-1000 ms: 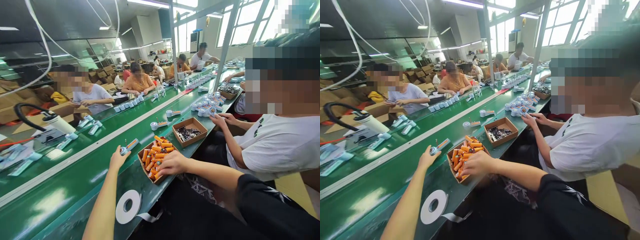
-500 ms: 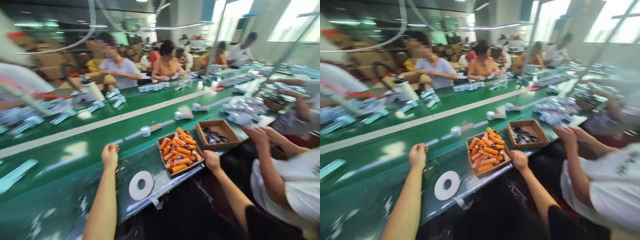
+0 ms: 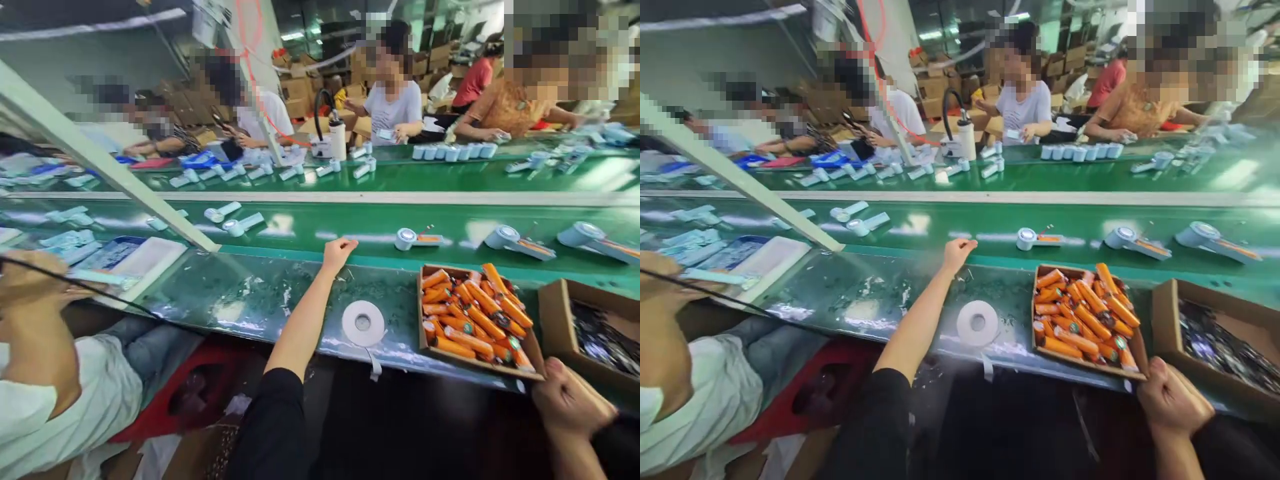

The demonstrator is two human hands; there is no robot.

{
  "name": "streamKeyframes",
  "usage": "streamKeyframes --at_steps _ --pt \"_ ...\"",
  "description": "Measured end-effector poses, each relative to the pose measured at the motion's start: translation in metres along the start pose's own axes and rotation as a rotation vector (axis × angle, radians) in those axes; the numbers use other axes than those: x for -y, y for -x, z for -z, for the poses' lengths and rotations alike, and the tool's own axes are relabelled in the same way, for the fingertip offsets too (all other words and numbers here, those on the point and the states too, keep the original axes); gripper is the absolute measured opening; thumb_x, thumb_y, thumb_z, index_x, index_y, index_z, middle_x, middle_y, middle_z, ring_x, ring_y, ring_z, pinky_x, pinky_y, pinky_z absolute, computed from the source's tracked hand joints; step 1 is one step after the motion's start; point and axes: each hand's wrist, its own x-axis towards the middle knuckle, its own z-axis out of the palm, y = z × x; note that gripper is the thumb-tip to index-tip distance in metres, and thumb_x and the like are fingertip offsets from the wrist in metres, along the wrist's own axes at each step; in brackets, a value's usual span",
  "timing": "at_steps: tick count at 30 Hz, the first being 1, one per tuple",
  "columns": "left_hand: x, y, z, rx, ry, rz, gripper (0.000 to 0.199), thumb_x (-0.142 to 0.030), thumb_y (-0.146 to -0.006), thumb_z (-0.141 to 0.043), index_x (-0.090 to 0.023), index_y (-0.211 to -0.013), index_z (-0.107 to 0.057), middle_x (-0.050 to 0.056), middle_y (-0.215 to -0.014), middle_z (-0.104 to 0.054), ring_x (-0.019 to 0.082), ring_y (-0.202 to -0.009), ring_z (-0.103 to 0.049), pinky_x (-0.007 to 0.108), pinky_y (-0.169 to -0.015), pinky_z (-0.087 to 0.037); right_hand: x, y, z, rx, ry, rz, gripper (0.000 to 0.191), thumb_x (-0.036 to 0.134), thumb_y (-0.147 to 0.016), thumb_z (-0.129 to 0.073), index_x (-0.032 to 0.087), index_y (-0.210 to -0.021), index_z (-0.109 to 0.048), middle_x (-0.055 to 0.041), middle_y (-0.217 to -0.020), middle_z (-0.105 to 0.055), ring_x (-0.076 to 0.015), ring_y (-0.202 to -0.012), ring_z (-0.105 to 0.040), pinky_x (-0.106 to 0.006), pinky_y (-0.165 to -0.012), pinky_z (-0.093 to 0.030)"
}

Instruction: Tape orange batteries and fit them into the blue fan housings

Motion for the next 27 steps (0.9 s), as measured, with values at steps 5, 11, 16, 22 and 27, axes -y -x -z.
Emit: streamKeyframes --at_steps 5,11,16,22,27 --pt "-0.048 0.060 0.008 0.396 -0.017 -0.260 0.031 -0.049 -0.078 -0.085 -0.022 -0.093 -0.079 0.005 -0.106 -0.079 0.024 -0.105 -0.070 0.037 -0.102 -0.053 0.011 -0.010 0.003 0.065 -0.010 0.063 0.058 0.043 -0.098 -0.044 0.024 -0.043 -0.042 -0.0030 -0.039 -0.042 -0.0144 -0.035 -0.044 -0.030 -0.042 -0.031" --pt "-0.040 0.180 0.049 0.542 -0.578 -0.621 0.039 -0.027 -0.095 -0.067 -0.022 -0.134 -0.067 0.008 -0.143 -0.068 0.028 -0.135 -0.060 0.045 -0.113 -0.052 0.065 0.007 0.023 -0.256 -0.499 0.091 0.057 0.044 -0.105 -0.036 0.022 -0.056 -0.054 -0.0026 -0.046 -0.052 -0.0162 -0.042 -0.053 -0.030 -0.050 -0.042" --pt "-0.051 0.234 0.046 0.191 -0.559 -0.744 0.035 -0.019 -0.095 -0.069 -0.014 -0.129 -0.063 0.017 -0.133 -0.070 0.043 -0.153 -0.039 0.062 -0.110 -0.055 0.183 0.034 0.041 0.840 -0.811 0.083 0.045 0.055 -0.098 -0.063 0.019 -0.125 -0.069 0.0000 -0.071 -0.073 -0.0140 -0.055 -0.062 -0.026 -0.057 -0.048" --pt "-0.075 0.254 0.057 0.014 -0.497 -0.793 0.042 -0.002 -0.088 -0.070 -0.015 -0.126 -0.061 0.016 -0.120 -0.072 0.046 -0.156 -0.033 0.072 -0.117 -0.046 0.234 0.030 0.045 1.365 -0.547 0.544 0.032 0.041 -0.102 -0.066 0.019 -0.080 -0.074 -0.0027 -0.070 -0.073 -0.0159 -0.065 -0.067 -0.025 -0.057 -0.038" --pt "-0.060 0.267 0.058 -0.150 -0.480 -0.684 0.049 -0.005 -0.086 -0.077 -0.014 -0.131 -0.061 0.016 -0.115 -0.072 0.040 -0.140 -0.056 0.065 -0.116 -0.050 0.198 -0.028 0.060 0.945 -0.411 0.482 0.028 0.049 -0.100 -0.068 0.023 -0.101 -0.077 -0.0042 -0.089 -0.077 -0.0193 -0.083 -0.071 -0.028 -0.074 -0.049"
